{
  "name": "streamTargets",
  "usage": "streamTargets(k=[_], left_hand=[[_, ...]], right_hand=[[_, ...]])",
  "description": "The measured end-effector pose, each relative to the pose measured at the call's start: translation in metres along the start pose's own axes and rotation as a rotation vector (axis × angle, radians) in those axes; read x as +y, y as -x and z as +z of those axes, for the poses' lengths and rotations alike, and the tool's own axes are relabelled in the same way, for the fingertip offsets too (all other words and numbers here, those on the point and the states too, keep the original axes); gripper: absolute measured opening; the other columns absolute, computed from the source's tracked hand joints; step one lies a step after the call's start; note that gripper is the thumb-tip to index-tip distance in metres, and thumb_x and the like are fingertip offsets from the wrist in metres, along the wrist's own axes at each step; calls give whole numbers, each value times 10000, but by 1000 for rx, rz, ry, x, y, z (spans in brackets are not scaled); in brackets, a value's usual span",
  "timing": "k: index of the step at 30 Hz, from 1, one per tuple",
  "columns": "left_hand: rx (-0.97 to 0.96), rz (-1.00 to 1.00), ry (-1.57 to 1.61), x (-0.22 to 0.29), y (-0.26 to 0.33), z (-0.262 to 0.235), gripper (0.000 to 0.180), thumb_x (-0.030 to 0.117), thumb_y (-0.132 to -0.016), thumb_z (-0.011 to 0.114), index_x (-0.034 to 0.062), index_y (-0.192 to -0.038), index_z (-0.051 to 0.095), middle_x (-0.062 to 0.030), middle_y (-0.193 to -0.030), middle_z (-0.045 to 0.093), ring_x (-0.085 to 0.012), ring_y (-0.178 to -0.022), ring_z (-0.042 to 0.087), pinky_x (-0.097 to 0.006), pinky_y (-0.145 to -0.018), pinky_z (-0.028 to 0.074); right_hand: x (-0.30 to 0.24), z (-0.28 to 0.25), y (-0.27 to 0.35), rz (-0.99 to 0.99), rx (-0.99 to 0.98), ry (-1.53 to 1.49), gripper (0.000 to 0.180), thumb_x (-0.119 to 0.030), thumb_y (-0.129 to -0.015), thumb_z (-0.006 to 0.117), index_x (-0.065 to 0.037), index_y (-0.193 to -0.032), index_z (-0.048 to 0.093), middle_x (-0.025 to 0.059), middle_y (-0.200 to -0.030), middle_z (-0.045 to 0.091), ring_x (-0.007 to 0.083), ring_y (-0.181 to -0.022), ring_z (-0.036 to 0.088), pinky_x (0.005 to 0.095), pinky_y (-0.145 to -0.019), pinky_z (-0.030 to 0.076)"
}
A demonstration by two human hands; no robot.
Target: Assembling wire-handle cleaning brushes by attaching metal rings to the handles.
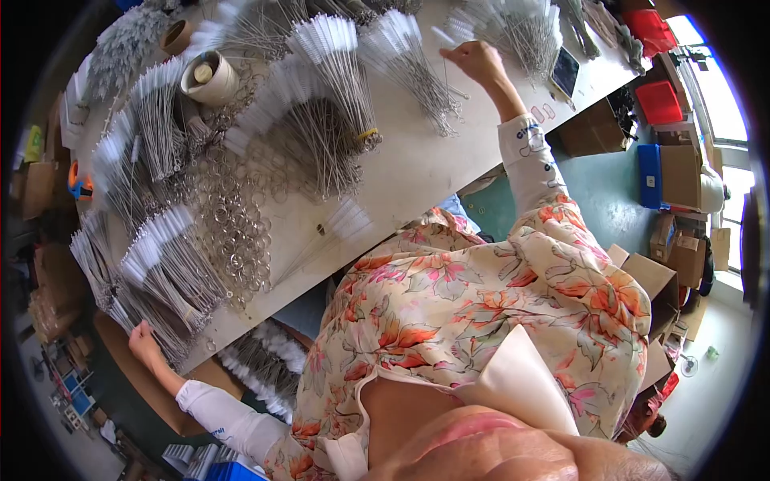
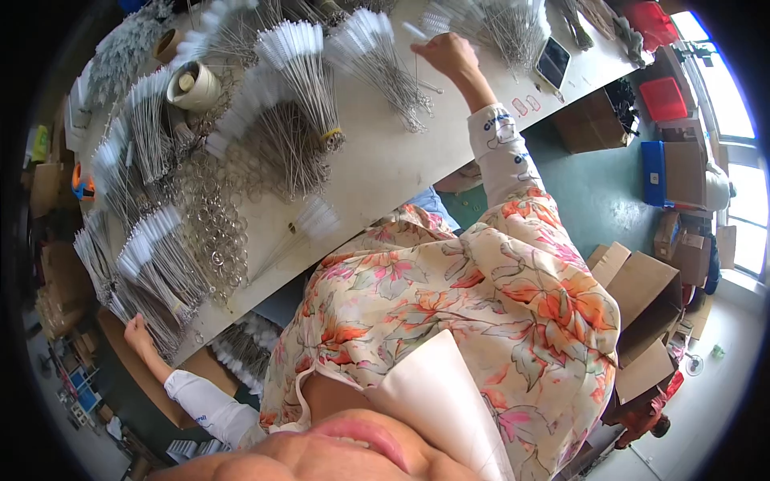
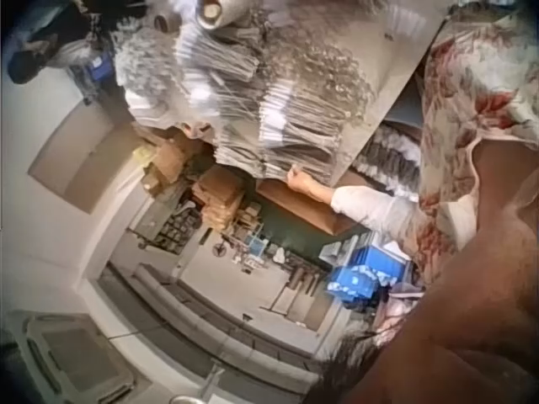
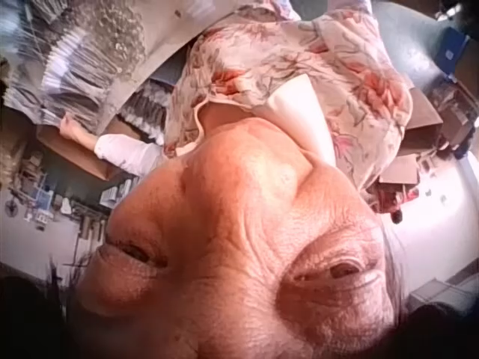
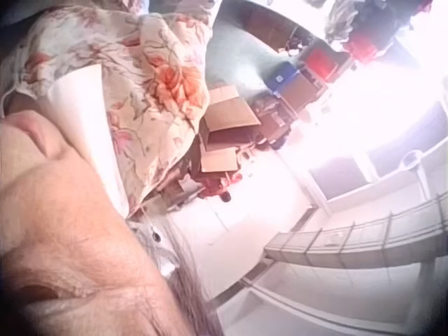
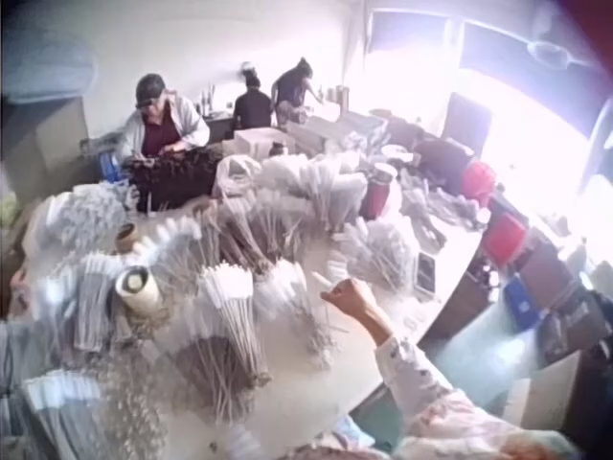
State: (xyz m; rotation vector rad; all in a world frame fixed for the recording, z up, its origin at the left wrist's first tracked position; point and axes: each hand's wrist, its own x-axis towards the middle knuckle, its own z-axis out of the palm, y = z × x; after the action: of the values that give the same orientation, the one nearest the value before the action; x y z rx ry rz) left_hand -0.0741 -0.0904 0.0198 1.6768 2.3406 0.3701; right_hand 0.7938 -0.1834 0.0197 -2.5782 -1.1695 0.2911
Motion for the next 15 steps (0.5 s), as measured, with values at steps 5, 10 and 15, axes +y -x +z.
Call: streamTargets(k=[5,10,15], left_hand=[[-2,18,61,3,5,-9,224,179,-848,576,-36,-864,636,-92,-654,626,-138,-572,553,-277,-595,444],[86,184,-192,-4,13,-50,222,185,-868,546,6,-961,638,-81,-768,647,-160,-638,585,-270,-635,466],[313,211,145,75,37,-51,264,177,-915,486,44,-1117,593,-81,-918,634,-151,-727,583,-272,-675,463]], right_hand=[[-8,4,0,-20,-121,-280,357,-433,-697,683,-108,-844,695,76,-759,656,200,-668,634,325,-655,510],[-12,-46,4,-18,167,-685,263,-214,-878,496,-7,-994,611,57,-751,587,98,-541,519,252,-494,491],[88,-85,-73,85,544,-351,292,-330,-838,529,-117,-963,685,109,-932,660,215,-798,623,366,-732,495]])
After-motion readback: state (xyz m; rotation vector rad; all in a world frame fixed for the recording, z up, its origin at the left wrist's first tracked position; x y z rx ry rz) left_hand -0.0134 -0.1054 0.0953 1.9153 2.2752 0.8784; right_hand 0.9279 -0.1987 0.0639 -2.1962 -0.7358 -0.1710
